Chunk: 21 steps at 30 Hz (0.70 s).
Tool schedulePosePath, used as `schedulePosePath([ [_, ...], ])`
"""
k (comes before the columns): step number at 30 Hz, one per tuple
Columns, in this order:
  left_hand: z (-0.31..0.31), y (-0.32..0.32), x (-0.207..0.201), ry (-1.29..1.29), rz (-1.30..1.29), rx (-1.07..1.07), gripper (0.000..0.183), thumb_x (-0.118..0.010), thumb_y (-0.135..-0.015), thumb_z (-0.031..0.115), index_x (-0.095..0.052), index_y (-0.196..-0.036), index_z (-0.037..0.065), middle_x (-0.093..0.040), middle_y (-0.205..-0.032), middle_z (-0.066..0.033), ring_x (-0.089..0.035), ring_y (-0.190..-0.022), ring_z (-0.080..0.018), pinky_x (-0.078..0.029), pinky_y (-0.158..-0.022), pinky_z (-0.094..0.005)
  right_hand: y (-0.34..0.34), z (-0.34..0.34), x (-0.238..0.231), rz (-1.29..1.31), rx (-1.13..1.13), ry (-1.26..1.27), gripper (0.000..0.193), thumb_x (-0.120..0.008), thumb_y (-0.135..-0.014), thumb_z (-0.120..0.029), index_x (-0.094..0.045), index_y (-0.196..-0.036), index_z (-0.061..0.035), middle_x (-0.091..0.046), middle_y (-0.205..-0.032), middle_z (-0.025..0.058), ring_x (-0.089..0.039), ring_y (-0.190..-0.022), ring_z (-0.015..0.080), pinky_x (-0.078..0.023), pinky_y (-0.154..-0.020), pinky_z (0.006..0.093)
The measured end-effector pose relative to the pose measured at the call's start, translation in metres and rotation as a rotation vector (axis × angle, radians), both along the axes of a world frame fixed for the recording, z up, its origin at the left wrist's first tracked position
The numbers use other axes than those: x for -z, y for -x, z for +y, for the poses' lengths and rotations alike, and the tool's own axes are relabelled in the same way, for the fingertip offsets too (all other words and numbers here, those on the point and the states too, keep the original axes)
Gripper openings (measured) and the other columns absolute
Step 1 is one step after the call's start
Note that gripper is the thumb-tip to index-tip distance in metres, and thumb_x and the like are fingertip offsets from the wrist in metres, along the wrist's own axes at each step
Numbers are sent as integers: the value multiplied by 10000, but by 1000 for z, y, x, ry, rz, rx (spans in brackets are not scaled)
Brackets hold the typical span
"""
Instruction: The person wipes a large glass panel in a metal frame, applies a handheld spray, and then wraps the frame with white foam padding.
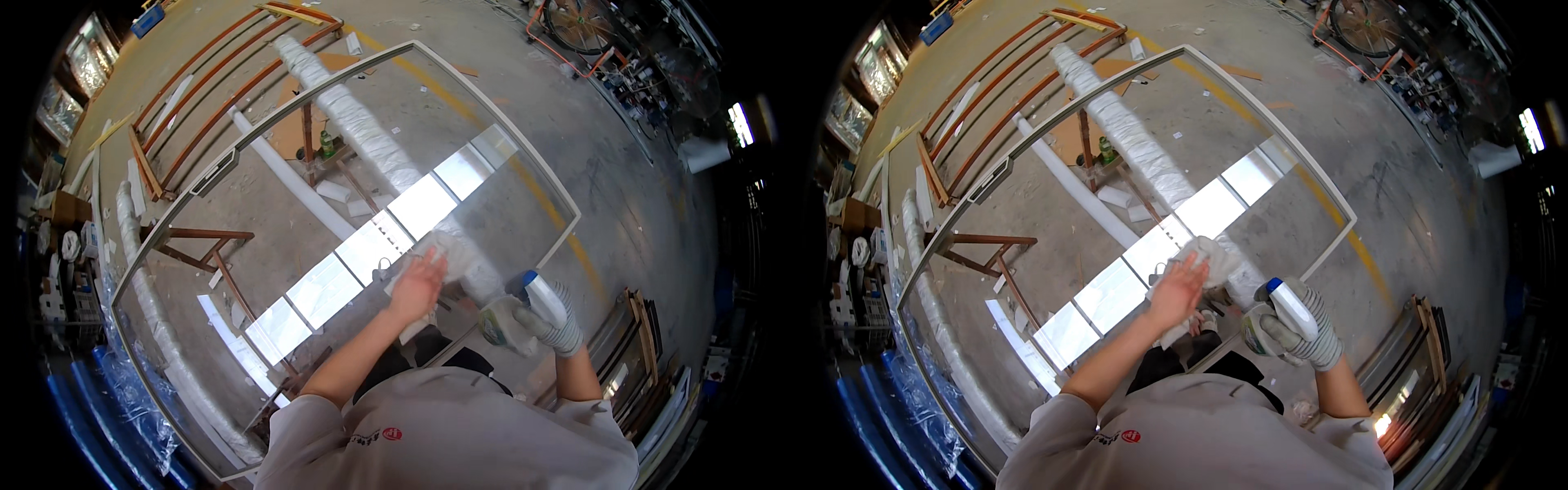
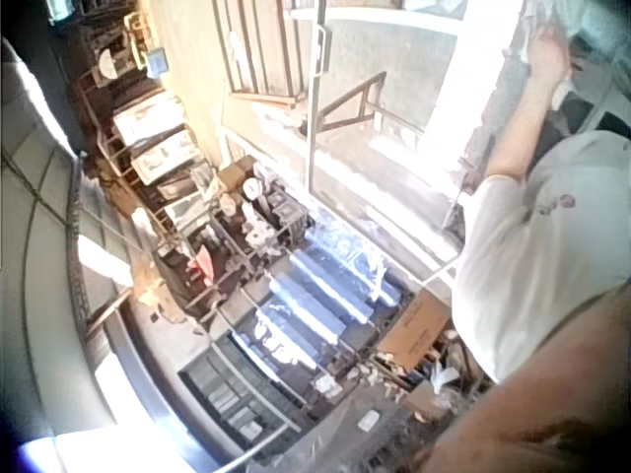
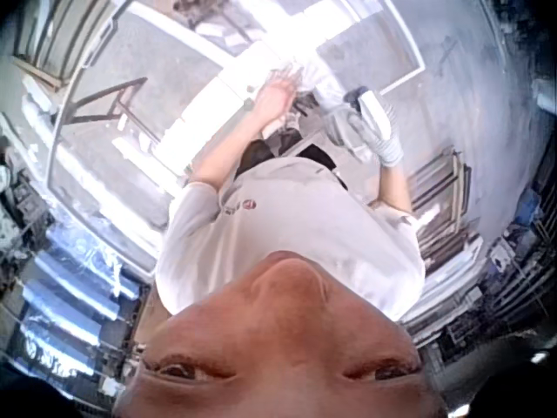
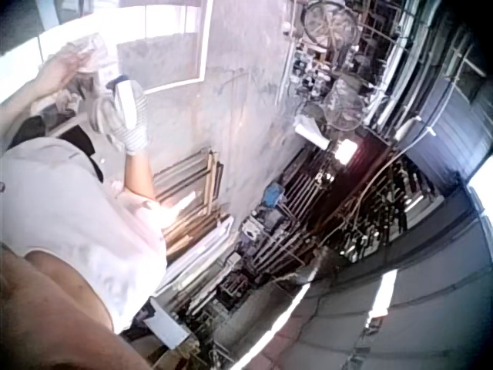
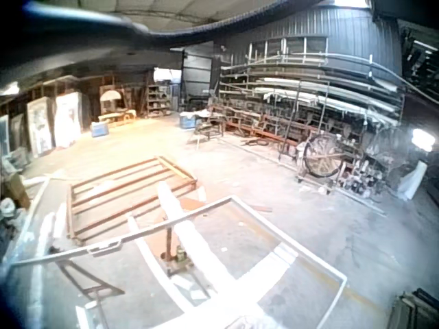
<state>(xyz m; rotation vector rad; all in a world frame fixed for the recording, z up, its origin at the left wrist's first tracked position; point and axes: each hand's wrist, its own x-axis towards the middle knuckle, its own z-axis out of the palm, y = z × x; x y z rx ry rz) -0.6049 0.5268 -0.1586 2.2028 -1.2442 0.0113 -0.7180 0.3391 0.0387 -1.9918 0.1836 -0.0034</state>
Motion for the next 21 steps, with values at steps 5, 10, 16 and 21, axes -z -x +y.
schedulePosePath([
  [5,21,14,3,-5,17,51,452,-578,-751,97,-522,-1197,45,-511,-1249,-92,-452,-1183,-316,-414,-939,-406,53,-19,-14,48,224,-25,316,-644,-678,-87,-570,-980,-29,-565,-837,35,-527,-740,136,-447,-683,269],
  [10,29,-127,16,-110,-181,-486,458,-523,-813,177,-471,-1227,-12,-458,-1304,-150,-390,-1219,-377,-329,-986,-448,124,-20,-26,102,479,183,304,-621,-665,-76,-571,-961,-33,-564,-818,42,-525,-714,140,-445,-671,267],
  [16,-95,-191,31,-74,-210,-411,408,-479,-849,210,-515,-1198,2,-475,-1291,-150,-378,-1229,-372,-322,-1000,-435,208,-13,-16,196,728,122,290,-639,-671,-102,-575,-945,-30,-548,-790,19,-511,-706,109,-431,-653,241],
  [21,-181,-92,27,-261,-256,-147,409,-453,-869,209,-488,-1233,26,-468,-1303,-127,-368,-1248,-344,-328,-1001,-437,232,-49,-10,232,756,15,332,-679,-666,-157,-583,-947,-9,-537,-755,1,-484,-660,82,-413,-606,217],
])
